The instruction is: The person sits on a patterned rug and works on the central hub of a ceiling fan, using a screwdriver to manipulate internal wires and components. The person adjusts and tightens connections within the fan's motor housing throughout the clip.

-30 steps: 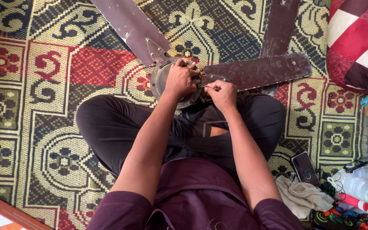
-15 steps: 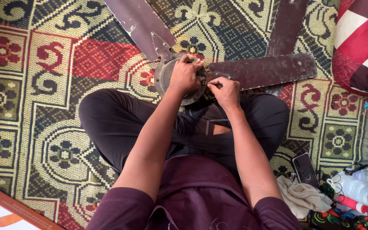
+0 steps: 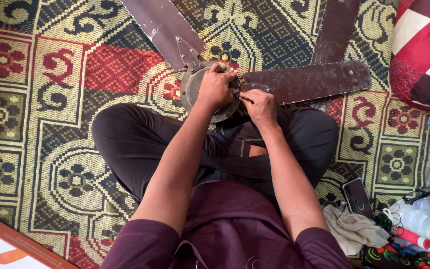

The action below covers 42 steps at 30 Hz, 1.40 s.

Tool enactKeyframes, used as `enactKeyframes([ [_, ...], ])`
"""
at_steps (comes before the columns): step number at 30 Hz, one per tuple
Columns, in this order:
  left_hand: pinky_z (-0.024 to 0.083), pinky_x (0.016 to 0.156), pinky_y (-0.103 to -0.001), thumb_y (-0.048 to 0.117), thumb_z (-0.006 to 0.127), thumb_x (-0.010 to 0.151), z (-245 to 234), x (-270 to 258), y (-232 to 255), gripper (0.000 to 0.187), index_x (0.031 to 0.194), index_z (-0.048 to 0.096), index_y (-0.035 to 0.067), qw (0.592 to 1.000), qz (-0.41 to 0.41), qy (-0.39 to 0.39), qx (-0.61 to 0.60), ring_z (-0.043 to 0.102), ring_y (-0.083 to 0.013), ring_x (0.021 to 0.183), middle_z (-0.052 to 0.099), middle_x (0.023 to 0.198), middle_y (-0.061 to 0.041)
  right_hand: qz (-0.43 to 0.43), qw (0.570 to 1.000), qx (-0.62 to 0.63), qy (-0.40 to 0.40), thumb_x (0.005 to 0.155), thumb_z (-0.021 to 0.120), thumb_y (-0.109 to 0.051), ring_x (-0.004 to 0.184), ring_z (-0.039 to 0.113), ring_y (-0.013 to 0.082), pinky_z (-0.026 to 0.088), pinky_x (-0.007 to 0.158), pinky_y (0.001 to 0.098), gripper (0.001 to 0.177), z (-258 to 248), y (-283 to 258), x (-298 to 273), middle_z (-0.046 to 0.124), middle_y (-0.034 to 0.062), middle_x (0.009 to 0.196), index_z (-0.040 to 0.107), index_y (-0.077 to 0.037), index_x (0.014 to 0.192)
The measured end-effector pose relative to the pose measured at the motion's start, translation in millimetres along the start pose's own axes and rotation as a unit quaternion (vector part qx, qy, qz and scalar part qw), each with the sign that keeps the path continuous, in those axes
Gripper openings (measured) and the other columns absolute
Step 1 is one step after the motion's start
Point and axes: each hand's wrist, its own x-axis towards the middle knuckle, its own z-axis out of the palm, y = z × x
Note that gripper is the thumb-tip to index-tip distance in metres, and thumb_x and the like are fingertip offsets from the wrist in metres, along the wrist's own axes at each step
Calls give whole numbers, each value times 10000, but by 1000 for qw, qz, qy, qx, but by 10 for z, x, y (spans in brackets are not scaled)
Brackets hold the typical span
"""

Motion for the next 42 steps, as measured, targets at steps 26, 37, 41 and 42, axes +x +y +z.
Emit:
enactKeyframes([
  [26, 455, 989, -426, 208, 802, 786, 4, -27, -3, 449, 1226, 740, 139, 999, -4, 21, -27, 567, -286, 1187, 765, 1084, -46, -47, 998, -46, -1, 798, 735, 85, 903, 678, 312, 559, 764, 416, 150, 100, 55, 72, 708, 122, 888, 728, -24, 901],
  [37, 460, 980, -428, 219, 810, 772, 25, -5, -1, 464, 1220, 730, 128, 999, 4, 32, -34, 573, -295, 1158, 759, 1124, -51, -72, 986, -120, -91, 773, 817, -17, 920, 646, 375, 530, 764, 464, 243, -16, 56, 248, 614, 149, 936, 638, -4, 938],
  [41, 462, 962, -426, 228, 794, 772, 32, 20, -9, 452, 1212, 736, 146, 1000, -19, 7, -22, 569, -306, 1166, 741, 1086, -88, -18, 980, -129, -147, 808, 820, -54, 900, 650, 387, 518, 735, 479, 241, -45, 31, 327, 624, 150, 925, 621, -10, 936],
  [42, 465, 959, -424, 237, 786, 778, 34, 39, -6, 442, 1209, 738, 154, 999, -32, -5, -20, 567, -309, 1170, 733, 1070, -101, 4, 979, -127, -159, 809, 821, -62, 891, 651, 391, 512, 718, 484, 243, -50, 26, 333, 631, 151, 921, 621, -11, 938],
])
